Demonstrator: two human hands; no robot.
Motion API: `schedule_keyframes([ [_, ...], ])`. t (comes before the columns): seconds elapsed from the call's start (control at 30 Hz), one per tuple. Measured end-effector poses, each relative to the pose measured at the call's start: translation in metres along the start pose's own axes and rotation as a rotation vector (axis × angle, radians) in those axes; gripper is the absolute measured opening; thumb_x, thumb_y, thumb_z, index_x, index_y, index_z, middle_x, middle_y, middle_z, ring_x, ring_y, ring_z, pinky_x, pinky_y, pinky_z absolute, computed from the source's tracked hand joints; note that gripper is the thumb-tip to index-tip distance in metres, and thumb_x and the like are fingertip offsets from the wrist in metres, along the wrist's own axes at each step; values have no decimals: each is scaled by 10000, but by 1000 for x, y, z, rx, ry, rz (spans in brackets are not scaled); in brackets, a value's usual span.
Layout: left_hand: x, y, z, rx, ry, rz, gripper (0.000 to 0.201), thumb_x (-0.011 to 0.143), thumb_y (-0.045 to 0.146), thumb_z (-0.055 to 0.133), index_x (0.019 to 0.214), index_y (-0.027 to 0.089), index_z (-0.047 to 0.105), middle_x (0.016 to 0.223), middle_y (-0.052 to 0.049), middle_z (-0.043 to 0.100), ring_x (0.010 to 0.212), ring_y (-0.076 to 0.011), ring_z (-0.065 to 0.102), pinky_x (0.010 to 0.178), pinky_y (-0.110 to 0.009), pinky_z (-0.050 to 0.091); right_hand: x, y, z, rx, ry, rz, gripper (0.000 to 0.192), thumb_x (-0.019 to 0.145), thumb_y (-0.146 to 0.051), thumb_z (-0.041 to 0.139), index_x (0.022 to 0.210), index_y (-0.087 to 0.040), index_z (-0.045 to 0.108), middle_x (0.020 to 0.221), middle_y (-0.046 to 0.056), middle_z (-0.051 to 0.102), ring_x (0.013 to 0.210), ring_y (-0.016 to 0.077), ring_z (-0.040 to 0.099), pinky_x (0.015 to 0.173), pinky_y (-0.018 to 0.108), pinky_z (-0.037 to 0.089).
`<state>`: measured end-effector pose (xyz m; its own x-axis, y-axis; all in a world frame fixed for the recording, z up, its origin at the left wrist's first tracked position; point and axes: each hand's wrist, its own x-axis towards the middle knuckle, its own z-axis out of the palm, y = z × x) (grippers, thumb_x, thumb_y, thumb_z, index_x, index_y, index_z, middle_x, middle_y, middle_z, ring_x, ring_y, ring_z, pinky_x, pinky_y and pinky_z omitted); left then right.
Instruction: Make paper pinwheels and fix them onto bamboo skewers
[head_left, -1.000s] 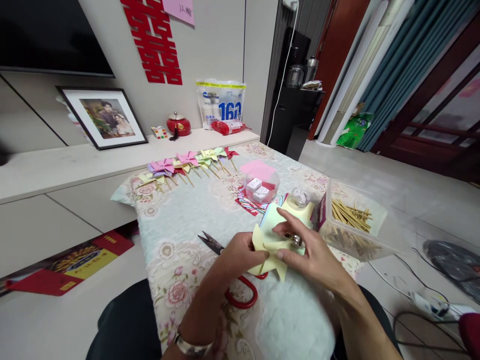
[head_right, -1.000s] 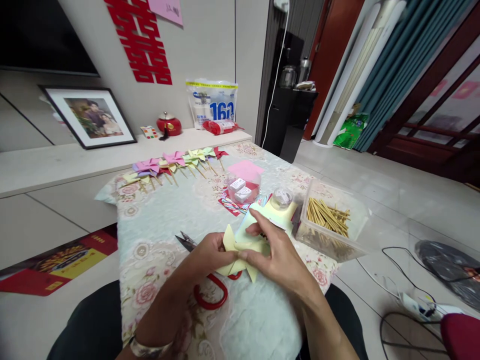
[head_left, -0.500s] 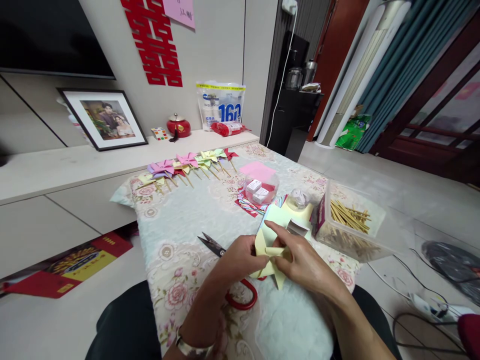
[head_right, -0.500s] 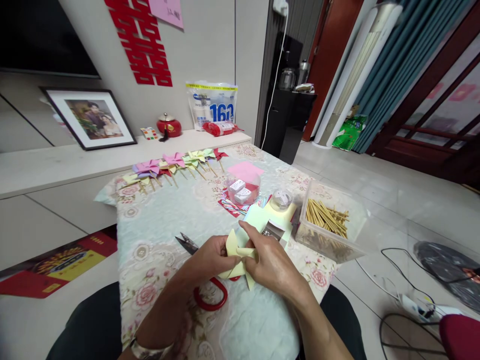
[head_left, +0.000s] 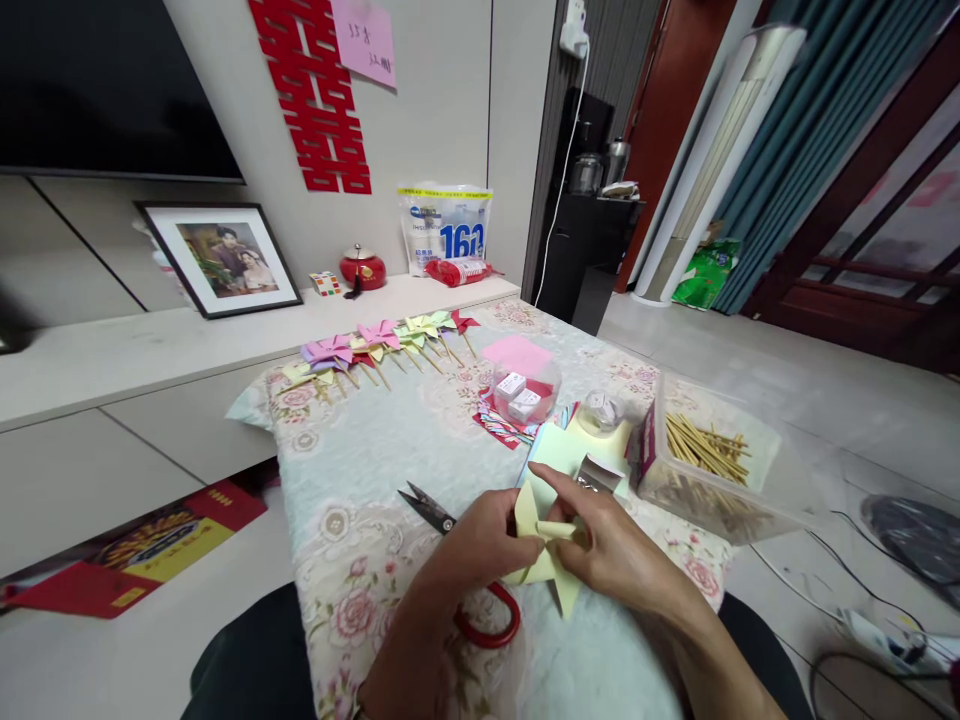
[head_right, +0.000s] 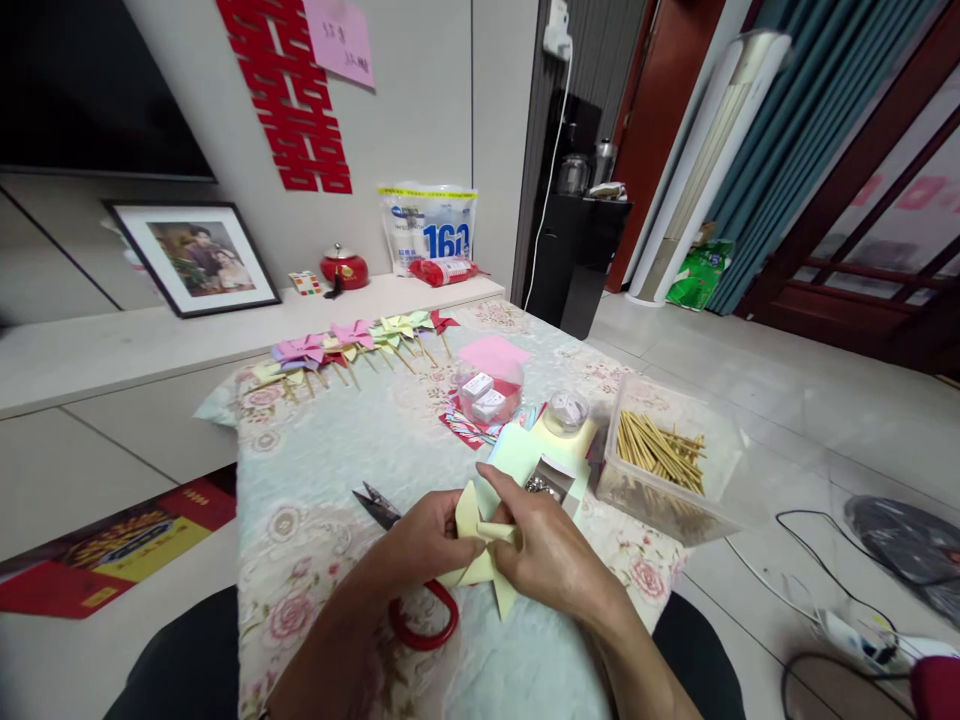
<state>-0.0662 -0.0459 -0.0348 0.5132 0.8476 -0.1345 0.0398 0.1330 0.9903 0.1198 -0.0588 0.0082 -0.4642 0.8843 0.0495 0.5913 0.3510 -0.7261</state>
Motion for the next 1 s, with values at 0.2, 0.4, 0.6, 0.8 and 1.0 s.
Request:
schedule_keyframes([
  [0.2,1,-2,0,-94,8,-32,233,684,129,616,913,127,656,770,-9,633,657,-140,553,591,-242,419,3,3,1,86,21,9,835,696,-21,539,1487,-260,413,863,-15,633,699,142,559,631,249,411],
  [0.4,-4,17,-2,-298,86,-26,236,781,323,705,903,127,651,748,-35,658,625,-134,582,586,-236,437,5,2,0,418,73,87,781,732,-89,569,1486,-219,406,794,-32,596,656,124,530,606,246,405],
  [0.6,-8,22,-3,-433,125,101,444,871,528,566,994,116,676,891,-107,699,760,-194,638,665,-285,493,12,2,7,715,279,155,811,702,-199,675,1464,-149,404,707,-62,521,586,106,489,534,229,362],
  [0.8,-3,20,9,-507,198,114,317,726,286,787,977,138,662,836,-33,703,699,-130,611,645,-223,478,17,-1,19,794,447,170,835,704,-269,717,1461,-150,386,810,-14,611,625,132,555,562,253,426],
  [1.0,4,20,19,-488,327,76,246,712,254,778,909,126,707,798,-33,728,694,-145,626,658,-232,484,18,-5,29,754,495,133,768,736,-261,700,1440,-140,418,811,2,621,697,152,569,605,263,449],
])
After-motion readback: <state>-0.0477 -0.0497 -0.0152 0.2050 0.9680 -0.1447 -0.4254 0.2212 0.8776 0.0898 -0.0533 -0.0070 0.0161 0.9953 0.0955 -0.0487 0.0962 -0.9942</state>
